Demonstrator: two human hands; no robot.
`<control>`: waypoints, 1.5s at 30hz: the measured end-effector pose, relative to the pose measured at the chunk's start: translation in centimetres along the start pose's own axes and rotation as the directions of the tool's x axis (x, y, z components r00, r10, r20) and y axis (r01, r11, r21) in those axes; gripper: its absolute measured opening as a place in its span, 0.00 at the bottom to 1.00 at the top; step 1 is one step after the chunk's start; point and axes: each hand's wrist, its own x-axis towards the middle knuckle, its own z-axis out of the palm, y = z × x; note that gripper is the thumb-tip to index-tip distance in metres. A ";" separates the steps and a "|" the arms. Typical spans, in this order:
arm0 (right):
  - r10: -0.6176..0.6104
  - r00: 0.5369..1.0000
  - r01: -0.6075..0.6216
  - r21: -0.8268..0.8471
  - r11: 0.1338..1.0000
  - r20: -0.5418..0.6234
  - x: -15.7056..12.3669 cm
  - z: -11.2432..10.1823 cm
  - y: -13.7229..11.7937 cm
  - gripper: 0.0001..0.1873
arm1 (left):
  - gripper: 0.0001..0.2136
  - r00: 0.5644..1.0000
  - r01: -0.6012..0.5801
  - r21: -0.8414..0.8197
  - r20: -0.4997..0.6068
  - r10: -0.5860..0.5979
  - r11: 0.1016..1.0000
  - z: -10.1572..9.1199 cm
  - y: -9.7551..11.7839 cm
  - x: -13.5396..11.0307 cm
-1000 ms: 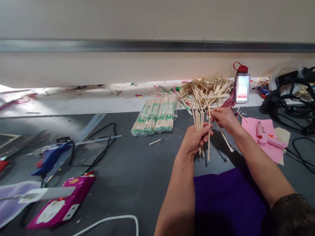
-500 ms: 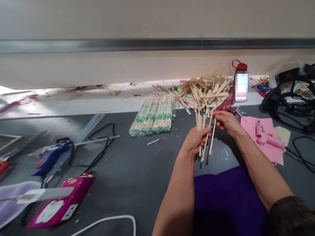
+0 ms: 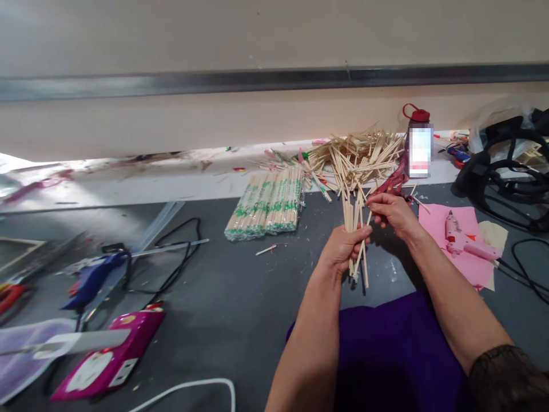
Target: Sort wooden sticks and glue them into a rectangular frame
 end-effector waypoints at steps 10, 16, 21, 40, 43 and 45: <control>-0.017 0.981 -0.016 0.164 0.986 0.196 0.0 -1.0 0.5 0.18 | 0.06 0.986 0.119 -0.223 0.138 -0.090 0.968 0.1 0.4 -0.5; -0.239 0.951 0.307 -0.515 0.800 0.195 0.7 -0.8 0.7 0.13 | 0.07 0.993 0.108 -0.207 0.073 -0.094 0.972 0.0 0.3 0.2; -0.311 0.900 0.403 -0.855 0.328 0.305 1.0 -0.2 1.0 0.15 | 0.07 0.992 0.108 -0.185 0.083 -0.094 0.977 -0.2 0.0 0.4; -0.275 0.960 0.266 -0.512 0.817 0.060 0.6 0.0 1.5 0.10 | 0.05 0.978 0.135 -0.213 0.188 -0.095 0.968 -0.4 0.4 -0.1; -0.107 0.994 0.112 -0.200 0.974 0.033 0.3 0.9 1.5 0.11 | 0.05 0.971 0.144 -0.253 0.225 -0.086 0.957 -0.4 0.5 -0.1; -0.058 0.998 0.055 -0.177 0.983 -0.011 0.2 1.6 1.4 0.11 | 0.05 0.975 0.131 -0.260 0.208 -0.077 0.957 -0.4 0.5 0.0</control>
